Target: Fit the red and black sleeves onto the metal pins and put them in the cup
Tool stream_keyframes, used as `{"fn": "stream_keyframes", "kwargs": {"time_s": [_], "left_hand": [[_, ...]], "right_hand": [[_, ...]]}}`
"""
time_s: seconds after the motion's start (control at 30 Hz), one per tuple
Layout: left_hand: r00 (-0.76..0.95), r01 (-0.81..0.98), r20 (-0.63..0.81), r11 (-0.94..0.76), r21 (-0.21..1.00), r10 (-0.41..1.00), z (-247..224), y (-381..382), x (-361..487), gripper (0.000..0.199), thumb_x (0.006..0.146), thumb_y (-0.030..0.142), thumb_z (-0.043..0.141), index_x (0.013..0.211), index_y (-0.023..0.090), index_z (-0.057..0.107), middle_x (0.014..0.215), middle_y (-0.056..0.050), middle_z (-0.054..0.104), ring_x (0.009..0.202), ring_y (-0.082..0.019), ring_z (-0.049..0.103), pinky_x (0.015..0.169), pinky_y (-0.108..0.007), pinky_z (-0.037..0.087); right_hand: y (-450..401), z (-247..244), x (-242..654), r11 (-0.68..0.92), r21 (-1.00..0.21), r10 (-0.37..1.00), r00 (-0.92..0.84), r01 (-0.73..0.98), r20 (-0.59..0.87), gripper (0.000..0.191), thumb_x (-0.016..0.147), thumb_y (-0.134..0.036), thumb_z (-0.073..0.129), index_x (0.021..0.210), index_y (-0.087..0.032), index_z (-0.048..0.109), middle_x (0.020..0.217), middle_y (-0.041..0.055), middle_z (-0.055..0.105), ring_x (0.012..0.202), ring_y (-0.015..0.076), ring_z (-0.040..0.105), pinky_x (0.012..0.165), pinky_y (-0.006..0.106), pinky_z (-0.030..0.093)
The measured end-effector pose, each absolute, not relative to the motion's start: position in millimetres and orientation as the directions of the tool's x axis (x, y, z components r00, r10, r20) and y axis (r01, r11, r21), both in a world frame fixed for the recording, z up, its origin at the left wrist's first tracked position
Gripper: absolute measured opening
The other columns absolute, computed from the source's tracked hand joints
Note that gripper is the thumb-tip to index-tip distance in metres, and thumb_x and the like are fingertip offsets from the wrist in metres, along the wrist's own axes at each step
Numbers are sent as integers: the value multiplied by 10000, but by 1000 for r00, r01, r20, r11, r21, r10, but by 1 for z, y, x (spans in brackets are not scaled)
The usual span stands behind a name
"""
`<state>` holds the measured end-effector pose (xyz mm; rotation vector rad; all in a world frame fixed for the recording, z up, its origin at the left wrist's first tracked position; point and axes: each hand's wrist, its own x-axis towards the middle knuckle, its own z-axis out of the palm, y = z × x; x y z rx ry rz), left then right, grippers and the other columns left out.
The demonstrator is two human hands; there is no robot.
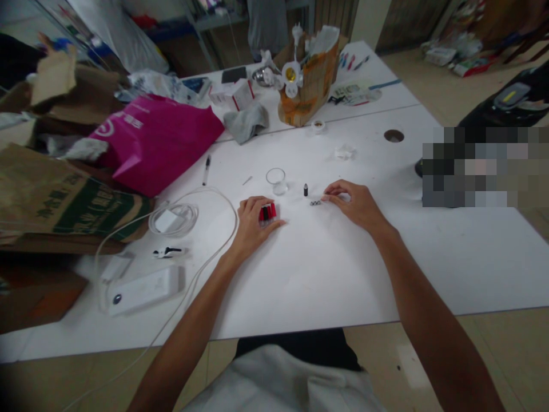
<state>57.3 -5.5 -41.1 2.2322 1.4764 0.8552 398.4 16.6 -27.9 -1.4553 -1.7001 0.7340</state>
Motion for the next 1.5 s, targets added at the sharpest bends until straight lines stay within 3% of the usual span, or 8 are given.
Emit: {"fn": "stream_keyframes", "kwargs": {"time_s": [0.1,0.2,0.4,0.87,1.5], "left_hand": [[281,717,300,-407,566,912,-42,-6,58,639,936,582,977,1420,271,698,1469,-125,714,1391,-368,589,1259,-561,461],[282,718,309,-414,559,908,-42,-5,58,651,924,570,989,1416,255,703,1467,-132,716,1396,-369,588,1259,-554,463],[278,726,301,-405,556,912,-43,-6,59,619,938,585,973,1408,275,717,1479,-131,702,1402,-373,585,1265,-577,459],[272,747,287,-390,539,918,-41,-7,59,628,939,610,966,1410,283,708,1482,-128,690,1396,-376,573,1257,-589,463],[277,750,274,-386,538,921,-39,-8,59,611,943,595,966,1402,282,710,1505,-140,670,1405,-389,563,1260,-614,469]], "right_hand": [[17,-29,398,152,-819,985,-15,553,173,448,904,-701,904,1013,-272,835,1090,100,894,1052,358,841,999,536,658],[16,-27,398,162,-813,983,-20,560,182,381,938,-647,888,1022,-277,849,1088,89,895,1067,353,839,1025,535,654],[16,-26,399,353,-768,935,-177,534,307,211,1035,-502,817,1087,-312,892,1204,92,829,1171,329,797,1137,535,617],[20,-45,404,404,-700,915,-259,589,311,228,1067,-566,808,1160,-415,951,1372,101,758,1363,374,687,1265,646,537],[17,-41,405,405,-668,914,-297,624,277,280,1084,-601,779,1214,-417,945,1429,108,748,1389,385,667,1277,679,514]]}}
